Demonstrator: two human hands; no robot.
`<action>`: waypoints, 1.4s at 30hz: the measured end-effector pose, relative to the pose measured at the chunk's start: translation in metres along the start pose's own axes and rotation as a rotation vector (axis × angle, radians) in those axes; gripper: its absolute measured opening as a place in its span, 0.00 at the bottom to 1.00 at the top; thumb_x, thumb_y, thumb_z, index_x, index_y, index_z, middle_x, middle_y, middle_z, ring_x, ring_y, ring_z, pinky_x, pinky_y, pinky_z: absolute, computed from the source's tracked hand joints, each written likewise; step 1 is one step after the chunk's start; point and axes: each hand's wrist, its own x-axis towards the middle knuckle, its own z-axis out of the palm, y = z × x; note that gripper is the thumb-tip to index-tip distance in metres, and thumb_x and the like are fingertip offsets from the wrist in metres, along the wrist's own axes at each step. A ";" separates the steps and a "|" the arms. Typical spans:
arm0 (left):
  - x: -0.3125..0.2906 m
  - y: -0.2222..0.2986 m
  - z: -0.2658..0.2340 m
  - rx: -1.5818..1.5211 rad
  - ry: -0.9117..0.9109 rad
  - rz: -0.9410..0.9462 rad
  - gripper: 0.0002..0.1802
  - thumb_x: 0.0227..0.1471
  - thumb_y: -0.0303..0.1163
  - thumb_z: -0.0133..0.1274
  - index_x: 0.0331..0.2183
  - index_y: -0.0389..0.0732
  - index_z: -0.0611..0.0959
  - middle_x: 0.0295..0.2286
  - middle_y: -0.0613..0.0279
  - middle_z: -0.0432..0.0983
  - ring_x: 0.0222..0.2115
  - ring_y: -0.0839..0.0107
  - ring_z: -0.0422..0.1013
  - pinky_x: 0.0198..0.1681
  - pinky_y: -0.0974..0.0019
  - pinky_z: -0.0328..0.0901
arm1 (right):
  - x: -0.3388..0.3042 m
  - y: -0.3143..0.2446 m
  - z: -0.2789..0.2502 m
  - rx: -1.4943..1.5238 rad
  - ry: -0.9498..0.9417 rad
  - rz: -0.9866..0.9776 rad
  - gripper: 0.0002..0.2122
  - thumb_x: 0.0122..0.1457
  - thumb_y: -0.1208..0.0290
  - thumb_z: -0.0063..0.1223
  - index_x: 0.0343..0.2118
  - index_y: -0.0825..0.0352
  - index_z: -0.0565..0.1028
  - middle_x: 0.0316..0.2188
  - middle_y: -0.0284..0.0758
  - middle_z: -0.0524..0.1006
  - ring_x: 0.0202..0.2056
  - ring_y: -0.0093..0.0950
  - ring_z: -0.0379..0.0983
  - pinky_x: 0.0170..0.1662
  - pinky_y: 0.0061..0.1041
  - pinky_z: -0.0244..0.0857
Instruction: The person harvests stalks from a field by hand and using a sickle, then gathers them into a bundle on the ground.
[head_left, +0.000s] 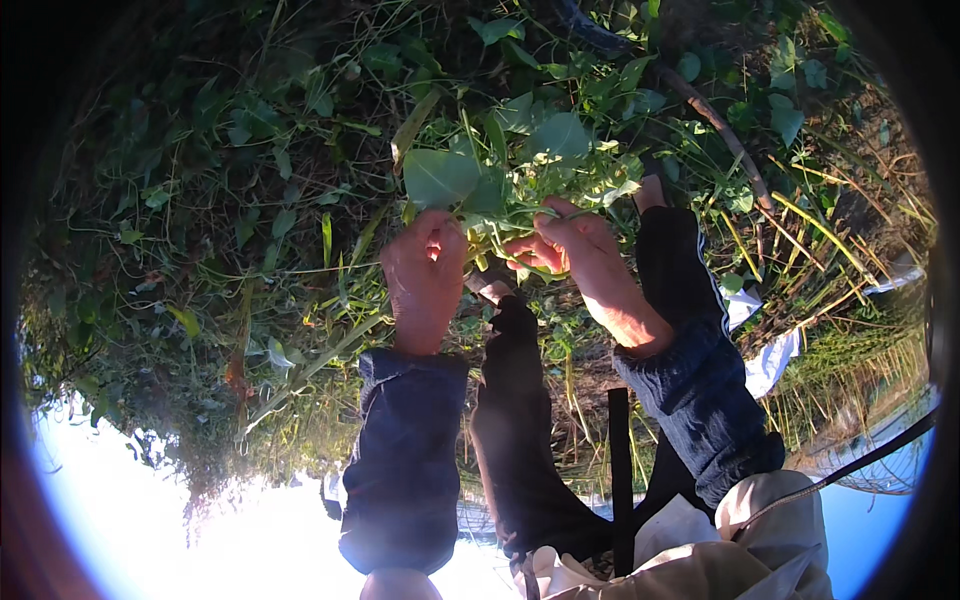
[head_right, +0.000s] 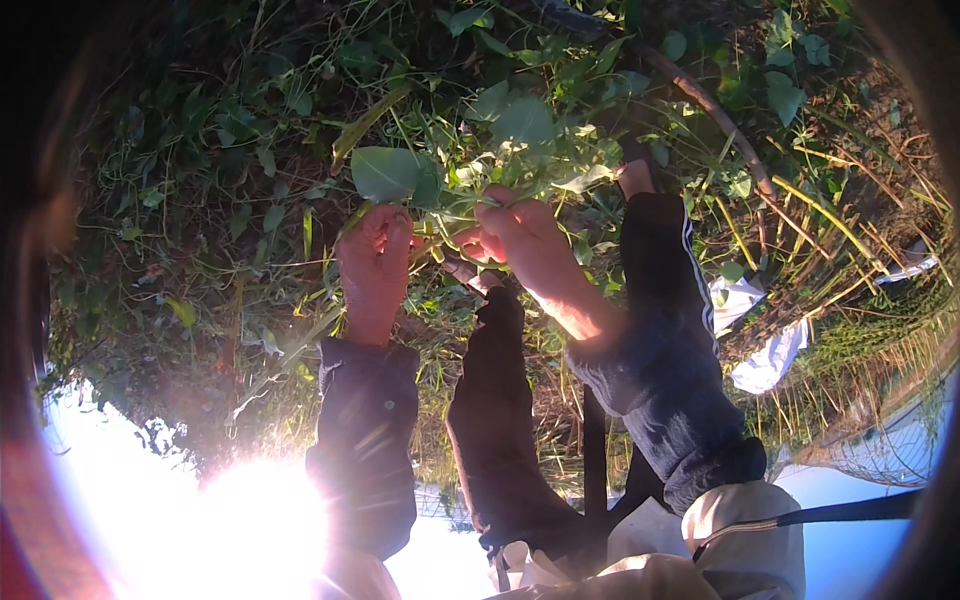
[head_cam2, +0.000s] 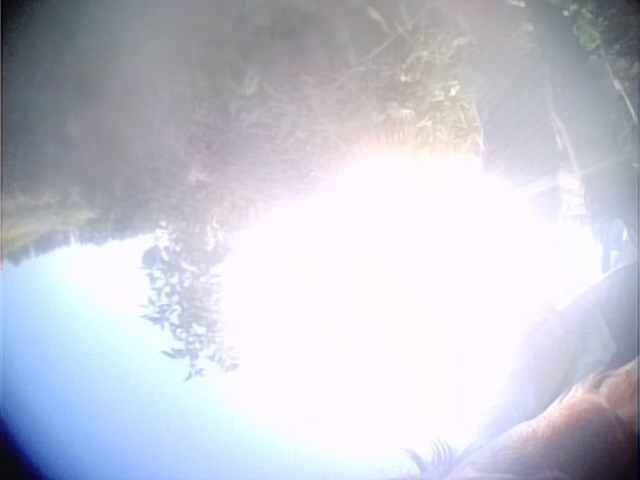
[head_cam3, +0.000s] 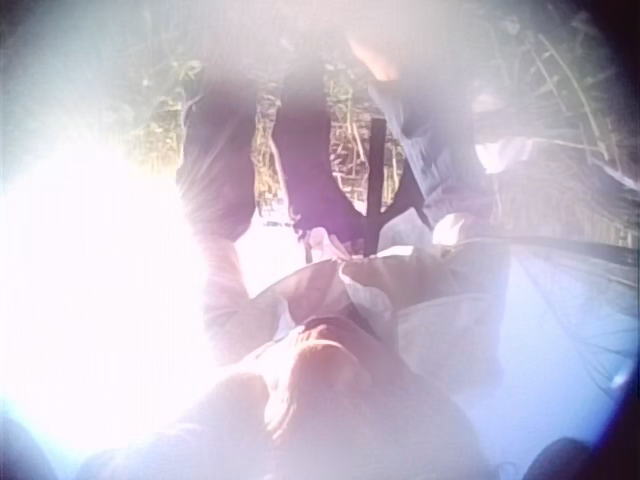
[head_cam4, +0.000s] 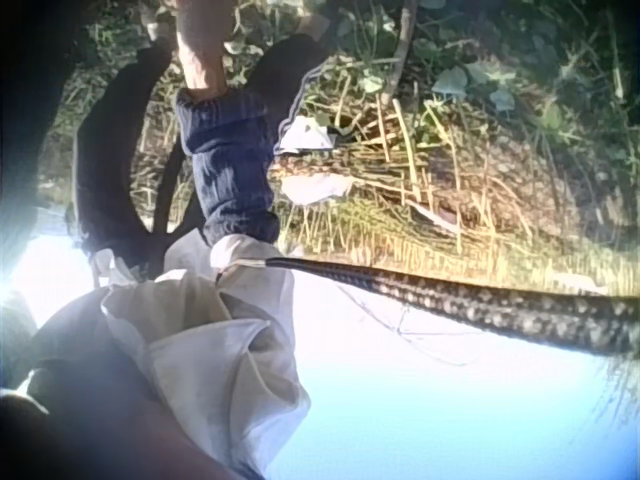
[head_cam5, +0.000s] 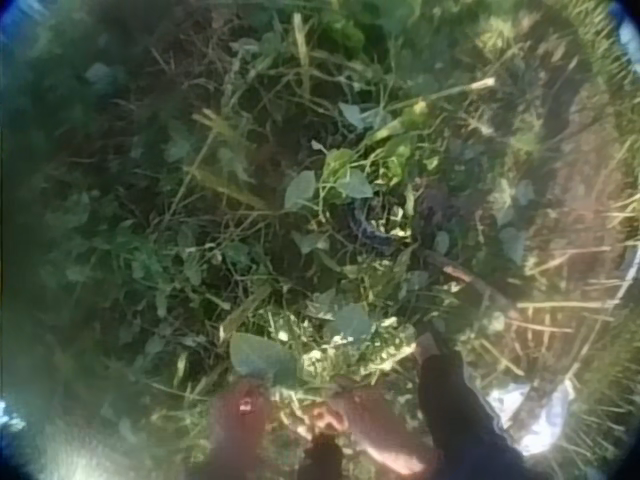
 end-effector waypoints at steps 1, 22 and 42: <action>0.005 -0.004 0.001 -0.078 0.027 -0.107 0.09 0.48 0.28 0.47 0.27 0.31 0.77 0.17 0.56 0.73 0.17 0.73 0.70 0.22 0.68 0.62 | -0.003 0.002 -0.001 -0.032 -0.017 -0.003 0.14 0.60 0.66 0.44 0.25 0.73 0.73 0.29 0.34 0.73 0.32 0.26 0.74 0.36 0.26 0.69; -0.023 0.060 0.043 -0.775 0.210 -0.398 0.08 0.54 0.27 0.41 0.32 0.34 0.74 0.23 0.61 0.72 0.23 0.75 0.71 0.21 0.72 0.67 | -0.067 -0.026 -0.016 -0.067 -0.014 -0.039 0.11 0.54 0.77 0.44 0.38 0.74 0.73 0.29 0.38 0.77 0.31 0.25 0.74 0.34 0.20 0.63; -0.082 0.053 0.012 0.372 -0.464 -0.123 0.16 0.43 0.29 0.56 0.39 0.44 0.78 0.35 0.58 0.70 0.37 0.56 0.70 0.35 0.58 0.68 | -0.095 -0.024 -0.055 -0.646 -0.333 -0.267 0.14 0.52 0.75 0.49 0.43 0.67 0.71 0.38 0.37 0.74 0.41 0.31 0.70 0.46 0.31 0.59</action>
